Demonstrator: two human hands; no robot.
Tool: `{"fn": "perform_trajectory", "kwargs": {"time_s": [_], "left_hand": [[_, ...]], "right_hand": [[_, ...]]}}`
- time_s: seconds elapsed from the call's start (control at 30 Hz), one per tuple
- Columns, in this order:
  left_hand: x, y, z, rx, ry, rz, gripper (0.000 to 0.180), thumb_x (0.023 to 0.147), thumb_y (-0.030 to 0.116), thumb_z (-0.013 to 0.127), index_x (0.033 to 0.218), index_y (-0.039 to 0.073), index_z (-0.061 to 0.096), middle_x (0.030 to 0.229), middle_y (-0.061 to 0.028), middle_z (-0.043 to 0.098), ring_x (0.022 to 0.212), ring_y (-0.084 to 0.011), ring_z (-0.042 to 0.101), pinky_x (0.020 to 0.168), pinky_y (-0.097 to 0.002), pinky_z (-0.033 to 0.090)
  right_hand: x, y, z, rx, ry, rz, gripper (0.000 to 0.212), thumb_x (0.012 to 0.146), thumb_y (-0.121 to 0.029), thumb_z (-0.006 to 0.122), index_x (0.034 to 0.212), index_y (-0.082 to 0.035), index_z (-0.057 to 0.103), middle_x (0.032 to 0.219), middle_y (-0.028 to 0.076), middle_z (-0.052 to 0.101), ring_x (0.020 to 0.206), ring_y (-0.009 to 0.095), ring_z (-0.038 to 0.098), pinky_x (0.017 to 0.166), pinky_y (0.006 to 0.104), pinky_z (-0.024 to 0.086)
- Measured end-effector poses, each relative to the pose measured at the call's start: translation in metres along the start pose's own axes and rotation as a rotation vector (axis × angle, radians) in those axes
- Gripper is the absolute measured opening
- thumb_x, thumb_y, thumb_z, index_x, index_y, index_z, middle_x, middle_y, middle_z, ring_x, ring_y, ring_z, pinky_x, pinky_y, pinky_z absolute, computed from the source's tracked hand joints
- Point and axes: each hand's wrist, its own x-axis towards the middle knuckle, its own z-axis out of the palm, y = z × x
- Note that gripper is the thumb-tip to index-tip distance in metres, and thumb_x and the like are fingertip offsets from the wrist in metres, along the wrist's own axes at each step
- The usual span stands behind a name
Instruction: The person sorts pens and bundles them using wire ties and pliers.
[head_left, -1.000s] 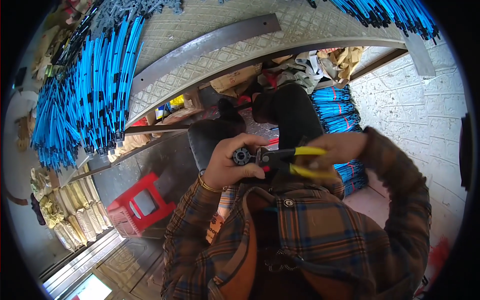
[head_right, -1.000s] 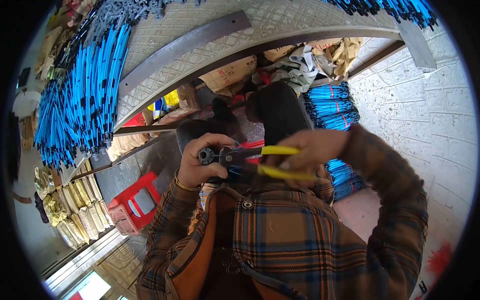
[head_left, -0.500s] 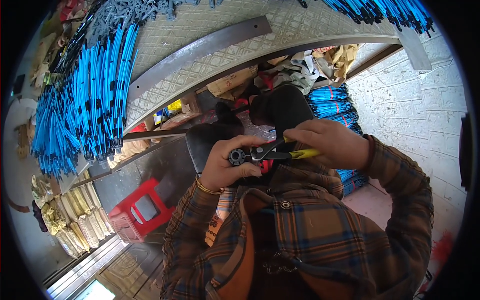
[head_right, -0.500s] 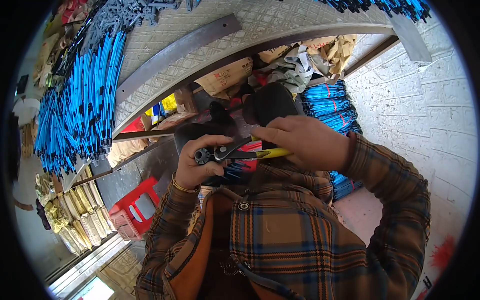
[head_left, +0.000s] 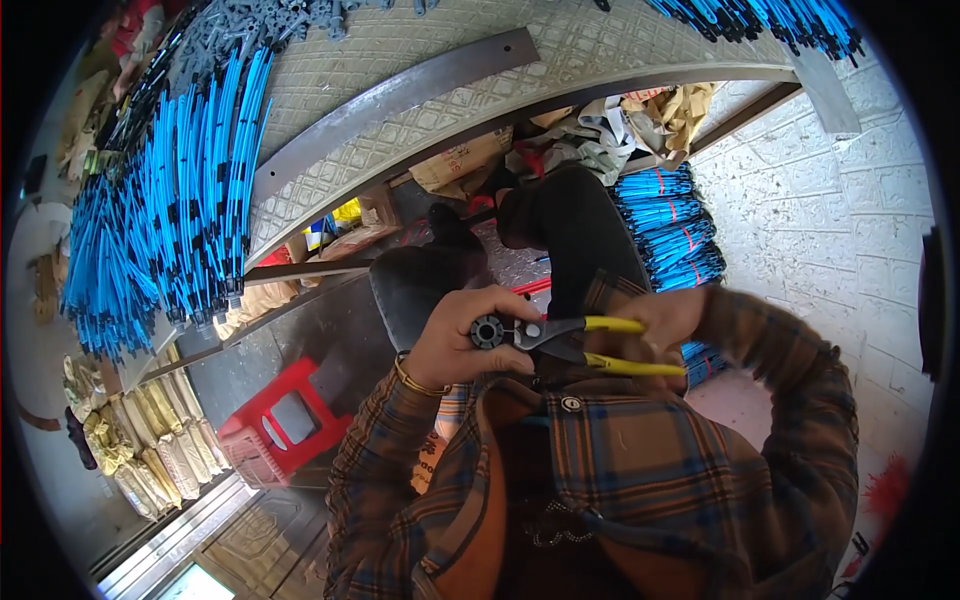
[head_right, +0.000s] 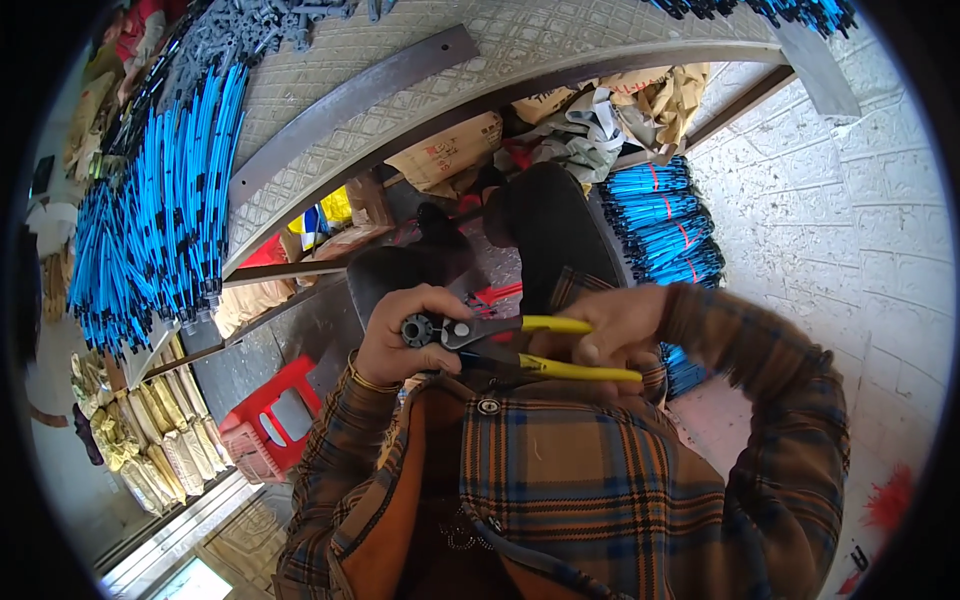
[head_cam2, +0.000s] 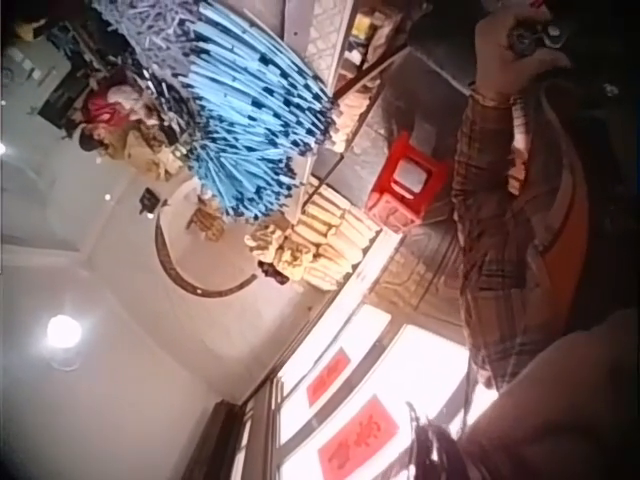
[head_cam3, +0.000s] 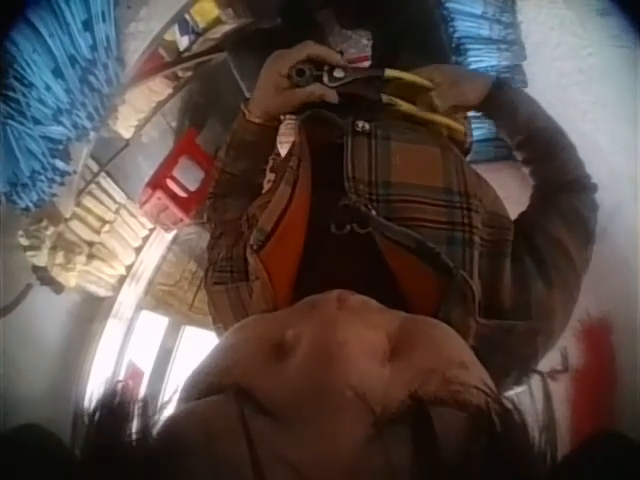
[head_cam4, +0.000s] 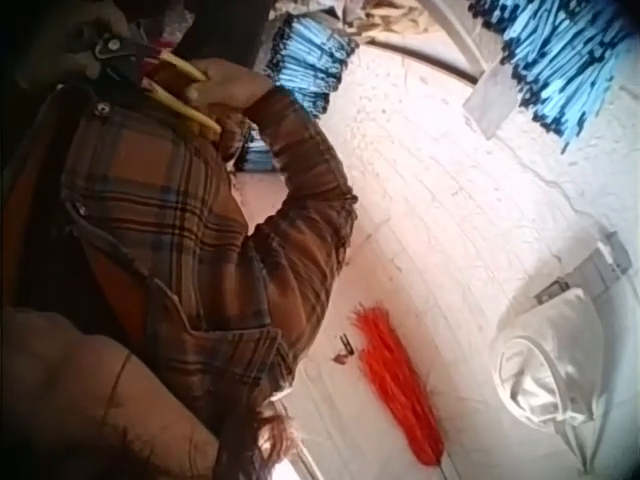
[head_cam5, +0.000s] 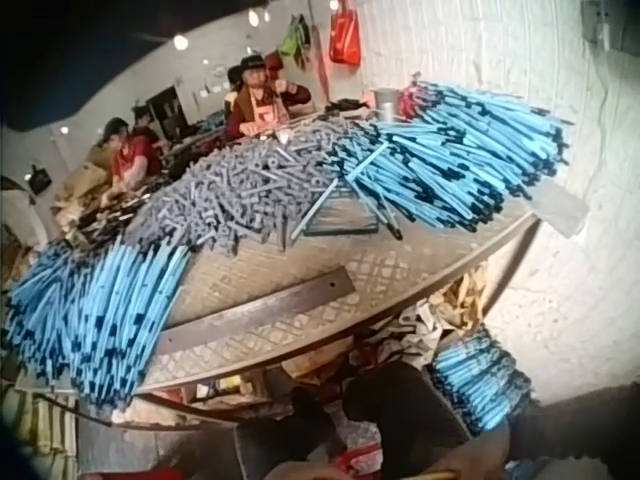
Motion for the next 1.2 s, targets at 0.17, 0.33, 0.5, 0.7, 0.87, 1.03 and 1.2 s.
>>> {"fn": "perform_trajectory", "kwargs": {"time_s": [0.17,0.33,0.5,0.7,0.87,1.03,1.2], "left_hand": [[-0.006,-0.002,0.001,-0.064,0.203,-0.048,0.056,0.054,0.027,0.084,0.097,0.000,0.061,0.089,-0.0056,0.060,0.080,-0.0127,0.057,0.072,-0.0243,0.043],[-0.001,-0.001,0.003,0.002,0.079,-0.055,0.053,0.054,0.028,0.084,0.094,0.001,0.059,0.086,-0.0040,0.059,0.080,-0.0120,0.057,0.072,-0.0243,0.043],[-0.005,-0.002,0.003,-0.033,0.028,0.005,0.055,0.055,0.028,0.084,0.095,0.001,0.059,0.087,-0.0033,0.059,0.080,-0.0111,0.056,0.072,-0.0243,0.044],[-0.006,-0.004,0.011,-0.081,0.141,-0.093,0.058,0.054,0.026,0.084,0.099,0.000,0.059,0.089,-0.0041,0.060,0.080,-0.0119,0.057,0.073,-0.0245,0.043],[-0.002,-0.001,0.009,-0.009,0.028,-0.051,0.056,0.055,0.023,0.083,0.100,0.001,0.059,0.090,-0.0048,0.061,0.080,-0.0126,0.058,0.073,-0.0243,0.044],[0.006,0.009,0.011,0.043,-0.049,-0.008,0.053,0.056,0.018,0.082,0.100,0.001,0.060,0.090,-0.0057,0.062,0.080,-0.0131,0.059,0.073,-0.0244,0.044],[0.007,0.013,0.014,0.081,-0.043,-0.028,0.048,0.058,0.016,0.081,0.099,0.001,0.061,0.088,-0.0061,0.063,0.080,-0.0140,0.059,0.072,-0.0249,0.045]], "right_hand": [[-0.004,-0.011,-0.002,-0.074,0.066,0.004,0.062,0.083,-0.029,0.060,0.127,0.001,0.030,0.097,0.012,0.055,0.078,0.014,0.058,0.057,0.0233,0.049],[0.000,0.007,0.004,0.370,-0.018,0.325,0.062,0.083,-0.033,0.060,0.127,0.000,0.033,0.103,0.013,0.054,0.094,0.016,0.056,0.072,0.0288,0.049],[0.009,0.016,0.011,0.608,-0.342,-0.064,0.053,0.086,-0.029,0.057,0.125,0.001,0.037,0.094,0.012,0.058,0.086,0.017,0.059,0.069,0.0291,0.050],[-0.003,-0.003,0.014,-0.260,0.216,-0.153,0.042,0.089,-0.026,0.053,0.119,0.000,0.040,0.080,0.012,0.060,0.066,0.015,0.062,0.052,0.0260,0.051],[-0.004,-0.001,0.008,0.187,0.033,0.236,0.032,0.091,-0.025,0.049,0.113,-0.002,0.043,0.084,0.016,0.061,0.067,0.016,0.064,0.053,0.0277,0.053],[-0.009,0.002,0.004,0.181,0.022,0.220,0.028,0.092,-0.023,0.047,0.106,0.001,0.047,0.086,0.013,0.062,0.078,0.017,0.063,0.064,0.0272,0.052],[-0.020,-0.041,0.009,0.163,0.044,0.176,0.027,0.092,-0.023,0.048,0.102,0.002,0.050,0.093,0.014,0.062,0.083,0.018,0.063,0.069,0.0297,0.053]]}}
